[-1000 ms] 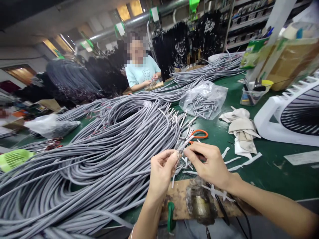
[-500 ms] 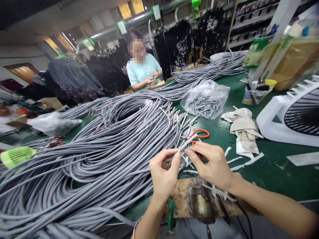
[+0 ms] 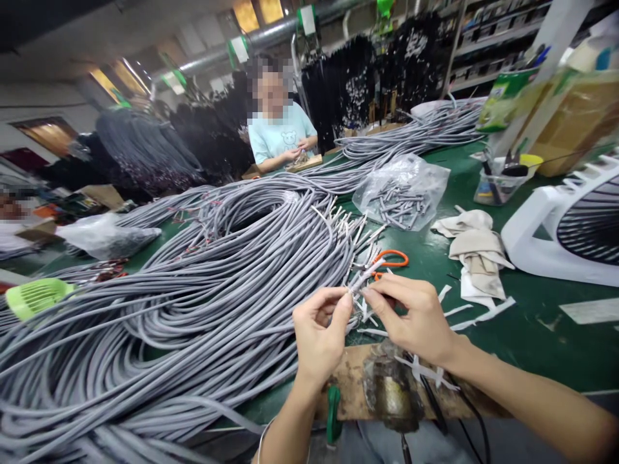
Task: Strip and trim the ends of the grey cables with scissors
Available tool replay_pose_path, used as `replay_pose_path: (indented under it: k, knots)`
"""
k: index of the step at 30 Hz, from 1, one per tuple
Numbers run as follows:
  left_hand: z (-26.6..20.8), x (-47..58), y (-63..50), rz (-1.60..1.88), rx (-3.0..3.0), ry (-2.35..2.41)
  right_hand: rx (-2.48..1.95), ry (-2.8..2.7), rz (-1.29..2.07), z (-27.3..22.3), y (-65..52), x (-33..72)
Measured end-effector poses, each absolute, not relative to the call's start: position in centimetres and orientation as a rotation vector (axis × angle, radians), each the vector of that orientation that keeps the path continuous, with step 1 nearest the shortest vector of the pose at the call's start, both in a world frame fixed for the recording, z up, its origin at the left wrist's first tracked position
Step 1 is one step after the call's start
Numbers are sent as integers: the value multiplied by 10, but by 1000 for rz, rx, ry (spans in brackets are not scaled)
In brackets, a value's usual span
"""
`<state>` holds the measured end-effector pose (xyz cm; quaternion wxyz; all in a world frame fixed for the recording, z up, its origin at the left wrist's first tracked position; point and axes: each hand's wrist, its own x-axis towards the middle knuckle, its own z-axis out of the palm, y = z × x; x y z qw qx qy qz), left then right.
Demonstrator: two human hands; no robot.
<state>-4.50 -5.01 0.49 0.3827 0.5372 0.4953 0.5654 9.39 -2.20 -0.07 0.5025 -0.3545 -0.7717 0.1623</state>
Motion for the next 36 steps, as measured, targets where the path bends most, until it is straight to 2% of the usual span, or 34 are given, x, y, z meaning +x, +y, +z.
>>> replay_pose_path:
  k: [4, 6, 14, 20, 26, 33, 36]
  knots:
    - [5, -46, -48, 1364, 1370, 1216, -881, -1855, 627, 1, -20, 94]
    - [5, -46, -48, 1339, 1371, 1210, -846, -1854, 628, -1, -20, 93]
    - [2, -40, -53, 1500, 1329, 1309, -642, -1854, 112, -10, -24, 91]
    - [2, -39, -51, 1472, 1410, 1326, -806, -1823, 382, -1, -22, 90]
    - [3, -40, -51, 1514, 1293, 1313, -559, -1929, 198, 1, -25, 92]
    - [5, -40, -48, 1391, 1195, 1183, -798, -1786, 452, 5, -19, 94]
    - [4, -49, -41, 1471, 1031, 1185, -510, -1964, 370, 8, -28, 90]
